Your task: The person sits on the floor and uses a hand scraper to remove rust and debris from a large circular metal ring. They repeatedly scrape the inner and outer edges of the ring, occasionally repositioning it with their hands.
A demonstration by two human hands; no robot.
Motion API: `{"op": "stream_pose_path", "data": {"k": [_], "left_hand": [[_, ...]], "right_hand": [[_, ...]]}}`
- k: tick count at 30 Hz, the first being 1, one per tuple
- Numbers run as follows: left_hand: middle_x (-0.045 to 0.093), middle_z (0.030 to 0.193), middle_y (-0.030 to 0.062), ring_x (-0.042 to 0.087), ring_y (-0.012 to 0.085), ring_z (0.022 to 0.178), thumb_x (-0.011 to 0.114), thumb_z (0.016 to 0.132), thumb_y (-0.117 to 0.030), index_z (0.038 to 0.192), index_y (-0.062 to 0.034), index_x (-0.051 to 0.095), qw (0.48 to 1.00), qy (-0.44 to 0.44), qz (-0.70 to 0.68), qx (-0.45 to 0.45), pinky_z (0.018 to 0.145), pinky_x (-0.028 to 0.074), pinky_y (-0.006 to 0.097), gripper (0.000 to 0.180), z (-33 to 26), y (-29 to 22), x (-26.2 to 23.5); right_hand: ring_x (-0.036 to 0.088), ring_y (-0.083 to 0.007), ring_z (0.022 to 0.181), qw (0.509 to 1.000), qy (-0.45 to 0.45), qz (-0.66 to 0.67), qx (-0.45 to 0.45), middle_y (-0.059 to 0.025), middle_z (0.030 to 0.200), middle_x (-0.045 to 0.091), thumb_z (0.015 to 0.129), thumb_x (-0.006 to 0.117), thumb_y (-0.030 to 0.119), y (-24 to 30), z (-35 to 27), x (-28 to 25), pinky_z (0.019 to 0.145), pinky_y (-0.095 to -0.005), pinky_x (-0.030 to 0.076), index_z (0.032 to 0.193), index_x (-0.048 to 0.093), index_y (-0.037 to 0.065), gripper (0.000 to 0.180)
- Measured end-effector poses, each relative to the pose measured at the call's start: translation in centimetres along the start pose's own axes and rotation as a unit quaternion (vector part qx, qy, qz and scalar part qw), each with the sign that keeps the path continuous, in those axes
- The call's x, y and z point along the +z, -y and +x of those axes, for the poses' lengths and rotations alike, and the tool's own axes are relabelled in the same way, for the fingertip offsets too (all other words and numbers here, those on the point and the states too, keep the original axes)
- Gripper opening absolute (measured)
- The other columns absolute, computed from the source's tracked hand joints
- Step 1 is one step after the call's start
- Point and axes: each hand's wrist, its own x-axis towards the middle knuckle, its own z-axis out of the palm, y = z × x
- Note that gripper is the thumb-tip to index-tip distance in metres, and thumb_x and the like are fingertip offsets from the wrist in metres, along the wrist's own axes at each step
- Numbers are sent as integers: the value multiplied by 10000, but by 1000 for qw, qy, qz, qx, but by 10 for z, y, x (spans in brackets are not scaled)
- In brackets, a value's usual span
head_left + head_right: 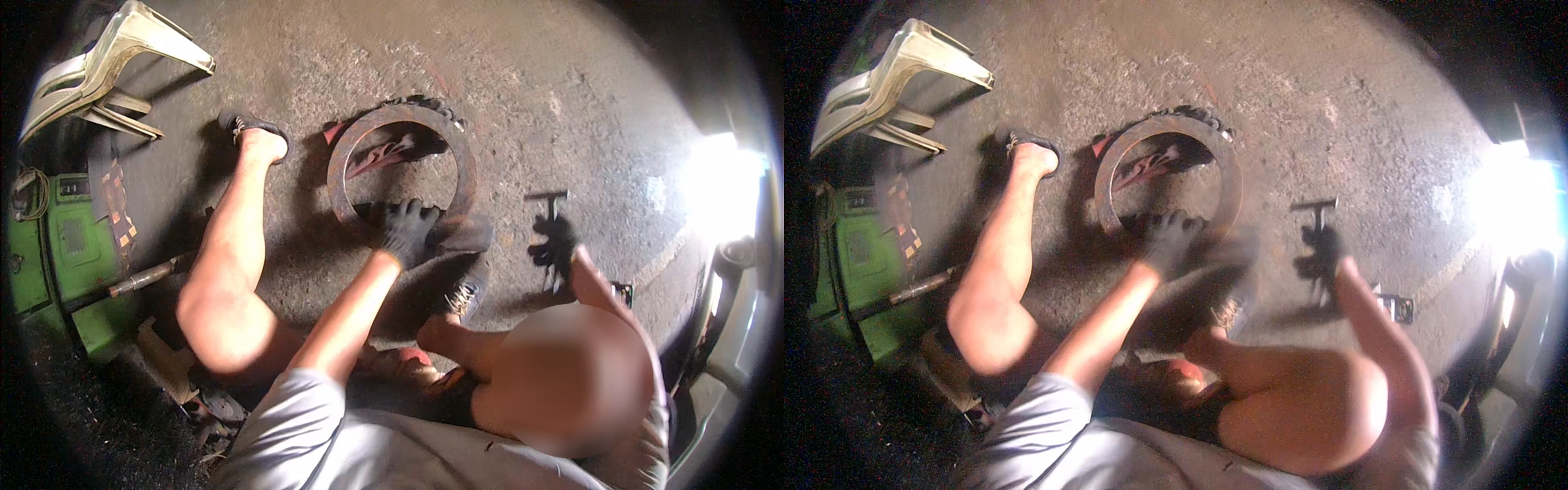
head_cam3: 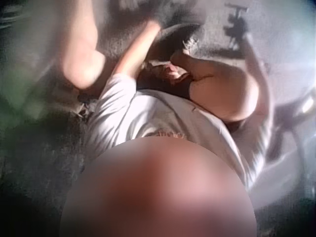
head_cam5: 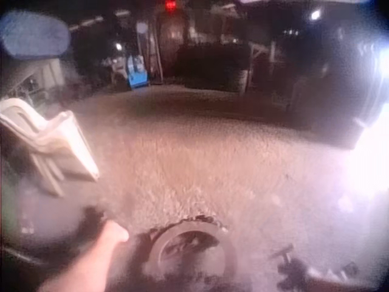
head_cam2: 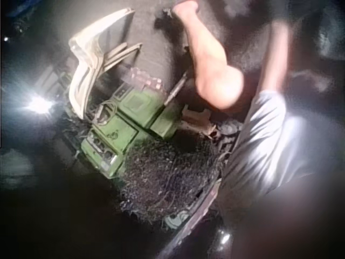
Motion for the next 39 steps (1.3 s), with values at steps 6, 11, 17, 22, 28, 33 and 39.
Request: {"op": "stream_pose_path", "data": {"k": [6, 11, 17, 22, 28, 33, 39], "left_hand": [[405, 1631, 184, 385, 292, 1501, 775, 876, -587, 1635, -53, 296, 665, -294, -357, -586, 1212, 349, 458, 1044, -61, 51, 41], [595, 1425, 140, 629, 290, 1190, 764, 911, -520, 1484, -69, 512, 563, -167, -635, -501, 988, 528, 413, 771, -59, 96, 47], [645, 1137, 103, 612, 207, 1076, 781, 889, -376, 1234, 9, 610, 620, -188, -541, -537, 954, 498, 385, 545, -53, 73, 1], [647, 1117, 124, 607, 223, 1028, 772, 859, -399, 1224, 28, 603, 644, -251, -517, -504, 889, 496, 399, 586, -47, 72, 3], [690, 1156, 220, 657, 350, 1080, 741, 804, -560, 1239, 59, 621, 682, -189, -441, -552, 928, 506, 451, 766, -53, 76, 35], [651, 1292, 290, 618, 449, 1225, 747, 807, -624, 1324, 68, 584, 779, -152, -312, -522, 1006, 489, 523, 878, -58, 68, 47], [399, 1555, 325, 402, 519, 1434, 813, 772, -658, 1498, 6, 423, 912, -251, -63, -319, 1164, 363, 599, 1059, -42, 7, 16]], "right_hand": [[649, -197, 740, 973, -70, 201, -90, -27, 964, 658, 962, 757, 265, -119, 73, 96, 582, -347, 507, 1213, 588, 114, 338], [577, -121, 751, 913, -45, 379, -146, 13, 852, 619, 933, 733, 97, -118, 77, 121, 660, -288, 482, 1089, 651, 78, 177], [620, -127, 688, 966, -15, 183, -184, -29, 847, 691, 940, 730, 161, -82, 76, 99, 597, -297, 496, 1055, 697, 44, 167], [631, -148, 662, 982, 30, 90, -165, -48, 848, 682, 926, 706, 104, -61, 98, 91, 522, -294, 498, 1099, 634, 66, 191], [634, -122, 714, 978, 11, 113, -176, -30, 872, 690, 943, 733, 171, -74, 99, 95, 610, -288, 500, 1075, 666, 68, 181], [641, -142, 681, 977, 21, 145, -155, -33, 851, 686, 934, 703, 111, -76, 94, 98, 533, -290, 477, 1073, 616, 88, 166], [564, -155, 564, 977, -59, 158, -128, -36, 784, 628, 925, 714, 116, -43, 67, 91, 489, -307, 470, 1011, 640, 78, 120]]}}
